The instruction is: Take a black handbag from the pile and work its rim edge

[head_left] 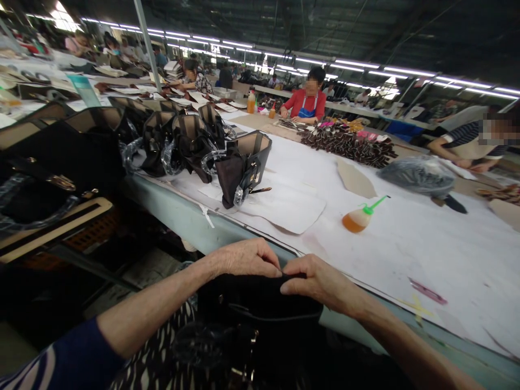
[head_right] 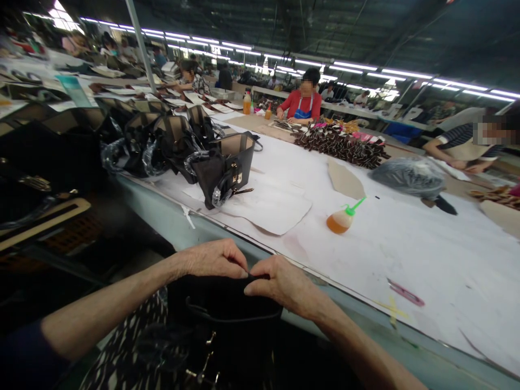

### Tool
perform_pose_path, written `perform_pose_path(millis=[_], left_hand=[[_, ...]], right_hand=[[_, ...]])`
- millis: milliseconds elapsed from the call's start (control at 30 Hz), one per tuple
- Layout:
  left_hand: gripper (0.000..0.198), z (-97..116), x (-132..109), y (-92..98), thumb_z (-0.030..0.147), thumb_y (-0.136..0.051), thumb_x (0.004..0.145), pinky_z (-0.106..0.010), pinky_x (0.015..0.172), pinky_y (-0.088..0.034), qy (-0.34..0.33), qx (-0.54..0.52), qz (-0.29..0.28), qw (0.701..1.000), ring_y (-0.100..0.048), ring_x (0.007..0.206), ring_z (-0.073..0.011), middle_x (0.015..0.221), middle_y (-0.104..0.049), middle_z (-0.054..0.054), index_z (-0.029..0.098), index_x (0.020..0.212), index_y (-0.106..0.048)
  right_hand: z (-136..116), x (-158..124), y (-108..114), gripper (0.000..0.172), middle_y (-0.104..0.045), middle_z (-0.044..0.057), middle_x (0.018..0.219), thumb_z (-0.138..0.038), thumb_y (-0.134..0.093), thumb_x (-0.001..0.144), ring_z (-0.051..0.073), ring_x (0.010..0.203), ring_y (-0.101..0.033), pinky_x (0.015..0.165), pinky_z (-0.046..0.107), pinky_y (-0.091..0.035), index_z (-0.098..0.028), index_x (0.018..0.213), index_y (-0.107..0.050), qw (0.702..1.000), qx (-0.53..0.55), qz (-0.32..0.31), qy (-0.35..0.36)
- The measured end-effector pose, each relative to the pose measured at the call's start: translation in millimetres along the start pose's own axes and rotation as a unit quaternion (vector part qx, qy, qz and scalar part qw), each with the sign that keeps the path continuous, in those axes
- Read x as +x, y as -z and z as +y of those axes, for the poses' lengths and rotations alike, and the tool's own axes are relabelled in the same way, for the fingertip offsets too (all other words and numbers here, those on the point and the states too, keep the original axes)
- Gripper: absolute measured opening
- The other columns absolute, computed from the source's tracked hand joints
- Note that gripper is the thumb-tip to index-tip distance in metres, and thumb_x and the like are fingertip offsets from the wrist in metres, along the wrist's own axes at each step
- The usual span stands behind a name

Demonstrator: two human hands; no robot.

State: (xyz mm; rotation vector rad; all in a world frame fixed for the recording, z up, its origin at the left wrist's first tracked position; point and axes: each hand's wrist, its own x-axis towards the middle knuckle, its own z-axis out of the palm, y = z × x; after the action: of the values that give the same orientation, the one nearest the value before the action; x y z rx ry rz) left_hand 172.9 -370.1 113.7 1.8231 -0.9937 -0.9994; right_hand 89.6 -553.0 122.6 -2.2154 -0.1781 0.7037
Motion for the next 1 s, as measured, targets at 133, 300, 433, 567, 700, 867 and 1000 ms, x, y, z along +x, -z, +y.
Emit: perform_pose_path(millis=[133, 300, 433, 567, 700, 867, 1000], left_hand=[[0.024, -4.1, -0.8, -1.0, 0.033, -0.058, 0.069, -0.018, 0.045, -0.03, 0.02, -0.033, -0.016, 0.999, -0.041, 0.05, -0.0087, 0.053, -0.051, 0.005, 0.015, 0.079, -0.07], [0.018, -7.2, -3.9, -3.0, 0.031, -0.061, 0.066, -0.018, 0.044, -0.029, 0.045, -0.101, -0.026, 0.994, -0.039, 0.047, -0.0077, 0.049, -0.047, 0.006, 0.015, 0.073, -0.068], [0.014, -7.7, -5.1, -5.0, 0.027, -0.062, 0.065, -0.018, 0.042, -0.026, 0.057, -0.14, -0.027, 0.988, -0.036, 0.044, -0.0062, 0.046, -0.044, 0.006, 0.015, 0.068, -0.067], [0.011, -8.0, -4.9, -5.7, 0.024, -0.063, 0.065, -0.018, 0.042, -0.024, 0.061, -0.163, -0.031, 0.984, -0.035, 0.044, -0.0056, 0.045, -0.043, 0.007, 0.014, 0.067, -0.066], [0.011, -7.9, -7.2, -5.8, 0.024, -0.064, 0.064, -0.019, 0.042, -0.023, 0.068, -0.173, -0.026, 0.982, -0.034, 0.044, -0.0055, 0.045, -0.043, 0.007, 0.014, 0.065, -0.066], [0.018, -8.8, -11.3, -2.0, 0.031, -0.067, 0.065, -0.019, 0.044, -0.026, 0.084, -0.171, -0.027, 0.981, -0.037, 0.046, -0.0061, 0.048, -0.046, 0.006, 0.014, 0.07, -0.067], [0.017, -9.9, -15.9, 6.0, 0.03, -0.066, 0.066, -0.018, 0.048, -0.031, 0.095, -0.135, -0.041, 0.985, -0.041, 0.049, -0.0069, 0.054, -0.052, 0.005, 0.014, 0.071, -0.068]], right_hand=[[-1.7, 0.9, 0.7, 0.022, -0.04, -0.005, 0.06, -0.033, -0.06, 0.071, 0.009, 0.057, -0.037, 0.051, 0.02, -0.029, -0.017, 0.059, -0.051, 0.999, 0.013, -0.021, 0.026], [-5.7, 1.8, 2.5, 0.03, -0.043, -0.004, 0.065, -0.037, -0.06, 0.074, 0.01, 0.063, -0.042, 0.055, 0.02, -0.032, -0.016, 0.056, -0.048, 0.997, 0.009, -0.046, 0.065], [-8.7, 1.7, 1.2, 0.031, -0.044, -0.003, 0.066, -0.036, -0.056, 0.077, 0.011, 0.065, -0.042, 0.057, 0.02, -0.033, -0.016, 0.056, -0.046, 0.997, 0.0, -0.05, 0.062], [-10.8, 2.1, -1.3, 0.03, -0.043, -0.003, 0.063, -0.038, -0.053, 0.078, 0.012, 0.063, -0.041, 0.056, 0.021, -0.033, -0.016, 0.058, -0.049, 0.998, -0.006, -0.04, 0.039], [-11.1, 4.0, -2.6, 0.029, -0.043, -0.003, 0.065, -0.033, -0.052, 0.079, 0.01, 0.062, -0.039, 0.055, 0.021, -0.032, -0.016, 0.058, -0.048, 0.997, 0.008, -0.046, 0.053], [-6.1, 7.8, -3.0, 0.027, -0.043, -0.004, 0.065, -0.032, -0.054, 0.079, 0.009, 0.059, -0.038, 0.054, 0.021, -0.03, -0.015, 0.059, -0.049, 0.997, 0.024, -0.048, 0.046], [-4.5, 8.9, -2.9, 0.024, -0.047, -0.003, 0.066, -0.032, -0.054, 0.079, 0.009, 0.059, -0.04, 0.053, 0.022, -0.03, -0.016, 0.062, -0.055, 0.998, 0.02, -0.045, 0.039]])
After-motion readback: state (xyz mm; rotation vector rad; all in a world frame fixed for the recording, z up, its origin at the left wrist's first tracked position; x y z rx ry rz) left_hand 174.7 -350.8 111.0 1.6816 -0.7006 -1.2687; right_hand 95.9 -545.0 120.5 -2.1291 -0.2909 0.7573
